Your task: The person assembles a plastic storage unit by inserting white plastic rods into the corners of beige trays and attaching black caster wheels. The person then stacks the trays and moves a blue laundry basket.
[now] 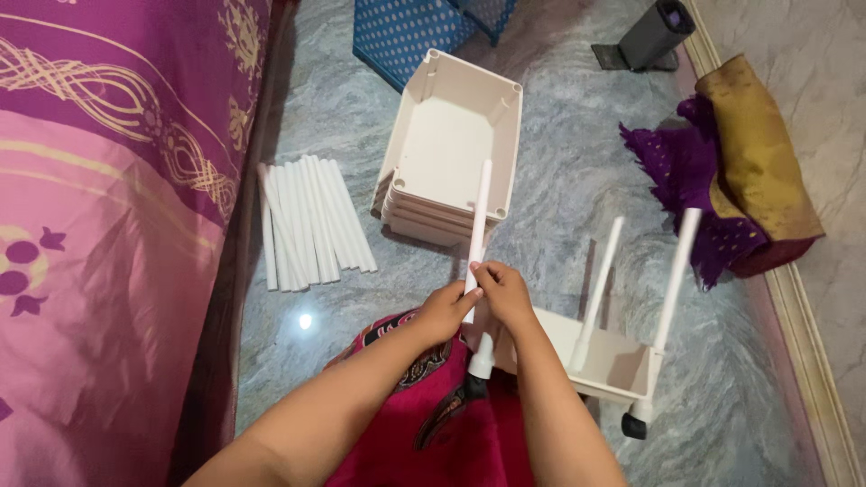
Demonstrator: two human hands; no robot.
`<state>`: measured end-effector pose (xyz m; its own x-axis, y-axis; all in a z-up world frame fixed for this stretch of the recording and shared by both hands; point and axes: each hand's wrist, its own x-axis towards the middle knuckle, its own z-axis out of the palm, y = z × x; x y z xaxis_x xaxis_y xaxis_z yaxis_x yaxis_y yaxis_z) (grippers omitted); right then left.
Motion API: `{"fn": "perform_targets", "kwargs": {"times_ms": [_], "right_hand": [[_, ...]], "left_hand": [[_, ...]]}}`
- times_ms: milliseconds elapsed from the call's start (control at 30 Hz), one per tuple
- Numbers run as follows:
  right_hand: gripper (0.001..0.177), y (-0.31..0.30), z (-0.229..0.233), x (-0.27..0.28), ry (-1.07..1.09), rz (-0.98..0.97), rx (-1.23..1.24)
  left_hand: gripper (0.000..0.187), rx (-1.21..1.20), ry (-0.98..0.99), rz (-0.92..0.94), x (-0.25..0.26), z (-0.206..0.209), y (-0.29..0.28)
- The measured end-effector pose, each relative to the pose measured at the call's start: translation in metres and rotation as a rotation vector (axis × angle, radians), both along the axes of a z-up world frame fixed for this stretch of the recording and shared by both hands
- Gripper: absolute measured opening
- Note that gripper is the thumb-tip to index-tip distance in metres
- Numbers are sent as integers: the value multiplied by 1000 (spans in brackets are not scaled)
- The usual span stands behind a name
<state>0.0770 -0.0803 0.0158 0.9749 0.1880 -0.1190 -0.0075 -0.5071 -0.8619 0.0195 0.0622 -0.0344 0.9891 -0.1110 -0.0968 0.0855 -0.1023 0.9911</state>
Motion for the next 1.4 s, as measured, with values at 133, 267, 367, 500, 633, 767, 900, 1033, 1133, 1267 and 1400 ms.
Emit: {"fn": "perform_targets", "kwargs": {"times_ms": [133,267,367,500,633,767,900,1033,1133,1267,1400], "right_hand": [[35,-6,-18,11,52,10,0],[34,-10,-32,24,117,37,98],[34,-14,-39,31,95,71,85],[33,-8,-44,35,89,115,61],[31,4,-35,31,111,125,-13],[30,31,-19,24,1,117,-20],[25,81,-24,17,-58,165,1],[25,143,-53,6,-66,232,80],[26,183,-86,-5,47,254,123],[30,220,-139,-15,687,108,261],[31,242,-193,-11,741,149,382]], "left_hand": [[42,24,78,-2,6,1,1],[41,33,113,28,9,-2,0],[41,7,80,23,10,-7,3],[41,103,-24,41,9,-10,16],[41,50,129,10,4,-2,26],[39,68,118,60,1,7,45],[30,39,-64,276,-6,-1,82],[24,213,-66,453,-16,-26,135],[26,215,284,410,-21,-61,175],[41,408,348,539,-17,-124,206],[41,445,446,598,-13,-174,223]]}}
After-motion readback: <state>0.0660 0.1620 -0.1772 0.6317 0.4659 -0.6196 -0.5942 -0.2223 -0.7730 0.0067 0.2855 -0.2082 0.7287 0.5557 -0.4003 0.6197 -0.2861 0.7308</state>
